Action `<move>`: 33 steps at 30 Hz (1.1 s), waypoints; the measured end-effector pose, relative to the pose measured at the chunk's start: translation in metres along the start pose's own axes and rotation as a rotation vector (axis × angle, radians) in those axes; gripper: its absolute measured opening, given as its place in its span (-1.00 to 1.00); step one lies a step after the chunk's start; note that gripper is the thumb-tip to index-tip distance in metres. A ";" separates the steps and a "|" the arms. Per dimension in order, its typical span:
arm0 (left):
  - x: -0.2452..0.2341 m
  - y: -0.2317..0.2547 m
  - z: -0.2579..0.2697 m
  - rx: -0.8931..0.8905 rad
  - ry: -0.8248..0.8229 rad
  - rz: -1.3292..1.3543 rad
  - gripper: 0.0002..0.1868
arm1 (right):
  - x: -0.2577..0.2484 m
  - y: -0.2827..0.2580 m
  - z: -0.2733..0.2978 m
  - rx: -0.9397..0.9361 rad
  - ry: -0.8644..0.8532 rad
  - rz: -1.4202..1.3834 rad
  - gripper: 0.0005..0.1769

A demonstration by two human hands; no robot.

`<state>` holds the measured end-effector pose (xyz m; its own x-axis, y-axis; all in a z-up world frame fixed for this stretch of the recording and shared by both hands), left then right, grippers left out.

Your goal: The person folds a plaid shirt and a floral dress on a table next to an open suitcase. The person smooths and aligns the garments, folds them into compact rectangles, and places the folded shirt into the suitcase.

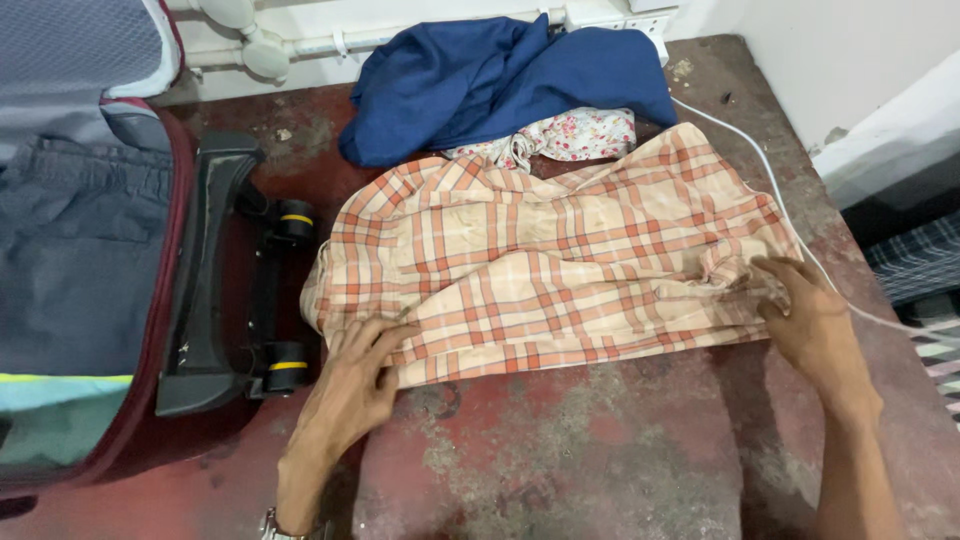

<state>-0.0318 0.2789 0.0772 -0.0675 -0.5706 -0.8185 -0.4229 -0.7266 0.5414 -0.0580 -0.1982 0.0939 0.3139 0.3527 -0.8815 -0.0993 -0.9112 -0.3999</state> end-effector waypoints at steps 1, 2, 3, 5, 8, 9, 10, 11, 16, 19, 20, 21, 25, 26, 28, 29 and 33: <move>-0.003 0.006 0.001 0.046 0.006 -0.029 -0.37 | 0.000 -0.009 0.000 -0.024 0.003 -0.009 -0.42; -0.004 0.012 0.000 0.094 0.010 -0.057 -0.32 | 0.001 -0.018 0.001 -0.045 0.006 -0.018 -0.43; -0.009 0.016 -0.002 0.095 0.068 -0.055 -0.37 | 0.002 -0.028 0.001 -0.067 0.010 -0.027 -0.43; -0.015 0.022 -0.006 0.095 0.184 -0.058 -0.46 | 0.015 -0.048 0.003 -0.097 -0.050 -0.140 -0.46; 0.011 0.013 -0.021 -0.075 0.147 0.048 -0.52 | 0.055 -0.063 -0.001 0.037 -0.207 -0.251 -0.48; 0.021 0.013 -0.024 -0.070 0.110 0.006 -0.52 | 0.069 -0.061 -0.002 0.112 -0.270 -0.277 -0.49; 0.033 0.013 -0.028 -0.064 0.073 -0.032 -0.52 | 0.067 -0.071 -0.005 -0.028 -0.195 -0.231 -0.48; 0.044 0.012 -0.031 -0.057 0.035 -0.071 -0.51 | 0.066 -0.082 -0.006 -0.169 -0.120 -0.185 -0.46; 0.050 0.011 -0.023 0.071 0.162 -0.307 -0.35 | 0.077 -0.075 -0.004 -0.293 0.078 0.119 -0.39; 0.058 0.005 -0.014 0.026 0.133 -0.300 -0.34 | 0.083 -0.066 0.003 -0.291 0.074 0.134 -0.38; 0.059 0.003 -0.015 0.010 0.126 -0.287 -0.34 | 0.083 -0.064 0.003 -0.283 0.082 0.133 -0.39; 0.059 0.004 -0.015 0.016 0.121 -0.303 -0.34 | 0.083 -0.062 0.004 -0.275 0.089 0.132 -0.39; 0.058 0.011 0.000 0.013 0.099 -0.321 -0.32 | 0.084 -0.058 0.010 -0.275 0.058 0.103 -0.35; 0.057 0.012 0.002 0.012 0.097 -0.313 -0.31 | 0.083 -0.059 0.010 -0.289 0.057 0.099 -0.35; 0.056 0.008 -0.003 0.005 0.034 -0.266 -0.32 | 0.083 -0.058 0.006 -0.278 0.029 0.077 -0.38; 0.055 0.008 -0.007 0.003 0.004 -0.241 -0.33 | 0.083 -0.057 0.000 -0.253 0.001 0.058 -0.41; 0.024 -0.006 -0.042 -0.139 0.161 -0.004 -0.35 | 0.070 -0.056 -0.032 -0.112 0.023 0.022 -0.52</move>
<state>0.0070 0.2534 0.0626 0.0836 -0.6132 -0.7855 -0.2938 -0.7684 0.5685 -0.0001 -0.1290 0.0624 0.3347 0.3281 -0.8834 -0.0010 -0.9373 -0.3485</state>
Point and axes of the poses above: each hand's wrist, its own z-axis away from the middle knuckle, its own x-axis out of the palm, y = z × x, the point moved 9 cm from there along -z, towards the middle knuckle, and after that the axes turned 3 degrees about y, right-handed, at the moved point
